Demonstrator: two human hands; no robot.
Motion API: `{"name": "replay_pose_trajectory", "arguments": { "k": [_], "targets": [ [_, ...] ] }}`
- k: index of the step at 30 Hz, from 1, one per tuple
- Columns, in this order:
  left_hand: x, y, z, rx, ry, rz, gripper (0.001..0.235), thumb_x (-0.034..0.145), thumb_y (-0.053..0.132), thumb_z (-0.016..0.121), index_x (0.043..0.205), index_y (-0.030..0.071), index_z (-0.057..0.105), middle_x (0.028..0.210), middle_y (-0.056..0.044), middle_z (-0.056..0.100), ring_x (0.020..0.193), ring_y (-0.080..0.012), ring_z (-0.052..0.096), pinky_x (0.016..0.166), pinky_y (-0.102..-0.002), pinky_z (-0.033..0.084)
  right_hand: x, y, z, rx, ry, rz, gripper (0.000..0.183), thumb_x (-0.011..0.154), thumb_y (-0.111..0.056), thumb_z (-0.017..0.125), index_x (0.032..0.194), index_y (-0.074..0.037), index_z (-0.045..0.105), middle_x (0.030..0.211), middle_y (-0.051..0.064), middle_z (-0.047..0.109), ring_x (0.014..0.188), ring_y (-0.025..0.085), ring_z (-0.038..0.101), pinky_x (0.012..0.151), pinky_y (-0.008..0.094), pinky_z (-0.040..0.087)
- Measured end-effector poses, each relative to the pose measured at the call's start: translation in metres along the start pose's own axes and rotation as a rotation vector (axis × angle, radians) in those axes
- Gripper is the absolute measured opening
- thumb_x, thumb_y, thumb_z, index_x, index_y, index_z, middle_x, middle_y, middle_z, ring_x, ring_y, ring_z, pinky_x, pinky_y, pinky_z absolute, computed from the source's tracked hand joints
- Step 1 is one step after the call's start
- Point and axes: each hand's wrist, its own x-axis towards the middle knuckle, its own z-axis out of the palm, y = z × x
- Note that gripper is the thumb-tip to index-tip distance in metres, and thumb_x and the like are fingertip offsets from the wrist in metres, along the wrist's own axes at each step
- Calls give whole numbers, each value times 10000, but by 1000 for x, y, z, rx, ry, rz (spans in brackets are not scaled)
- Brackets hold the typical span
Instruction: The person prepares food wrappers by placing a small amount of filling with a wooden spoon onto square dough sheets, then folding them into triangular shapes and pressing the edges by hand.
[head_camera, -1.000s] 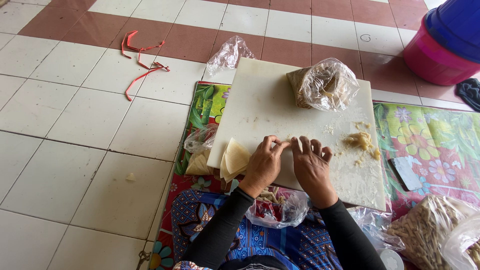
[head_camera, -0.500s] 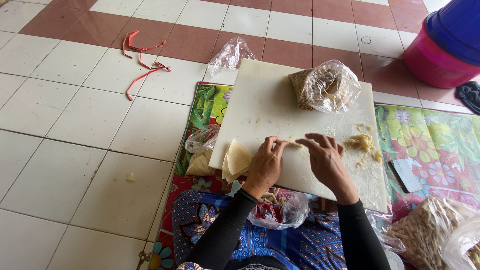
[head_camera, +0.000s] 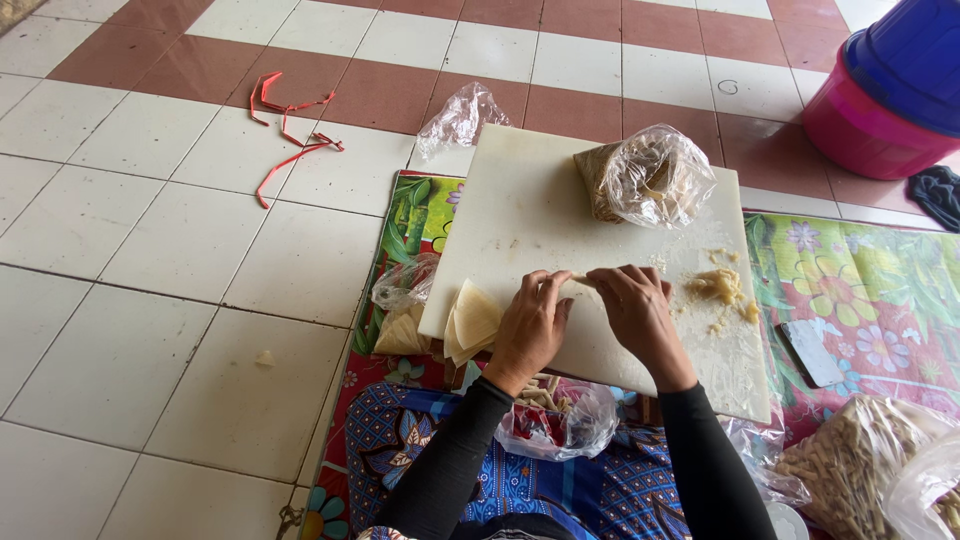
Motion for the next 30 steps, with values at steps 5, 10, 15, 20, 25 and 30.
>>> {"name": "replay_pose_trajectory", "arguments": {
  "k": [5,10,15,20,25,30],
  "targets": [
    [-2,-6,-4,-220,14,135,327,1027,224,643,1313,68,629,1209,-140,692,975,-249,735,829,-344,620,-26,-24,-14,75,-25,53,181,1003,-218,649,1123,-195,782,1014,6,751,985,211,636,851,363,437],
    [-11,-6,0,-220,-41,235,266,1032,262,654,1211,67,684,1066,-97,750,908,-206,745,800,-322,626,-61,-46,-24,56,130,-26,246,923,-201,716,1158,-130,734,1127,65,706,1056,256,620,900,380,442],
    [-47,21,-35,-108,-177,404,335,993,282,666,1229,46,679,1165,-138,724,966,-235,719,849,-361,614,-120,-53,-30,164,57,118,171,913,-164,717,1076,-123,749,1042,64,716,956,232,654,816,380,474],
    [-82,-6,-65,68,41,226,282,996,254,694,1224,90,669,1214,-143,706,1014,-229,710,840,-325,615,-167,-51,4,213,-130,88,290,914,-147,669,1193,-96,729,984,87,724,932,277,656,823,406,507],
    [-84,-69,-105,326,88,-24,317,941,72,649,1254,99,686,1271,-109,643,1036,-228,645,919,-346,569,-167,-35,47,121,-80,54,443,912,-106,613,1349,-33,634,1066,142,730,985,352,648,853,470,477],
    [-68,-69,-120,214,-15,49,324,904,114,715,1227,110,716,1227,-43,646,1093,-236,631,1003,-404,506,-174,-43,58,178,-134,79,377,933,-123,629,1305,-65,664,1099,138,734,988,330,670,869,448,502]
  ]
}}
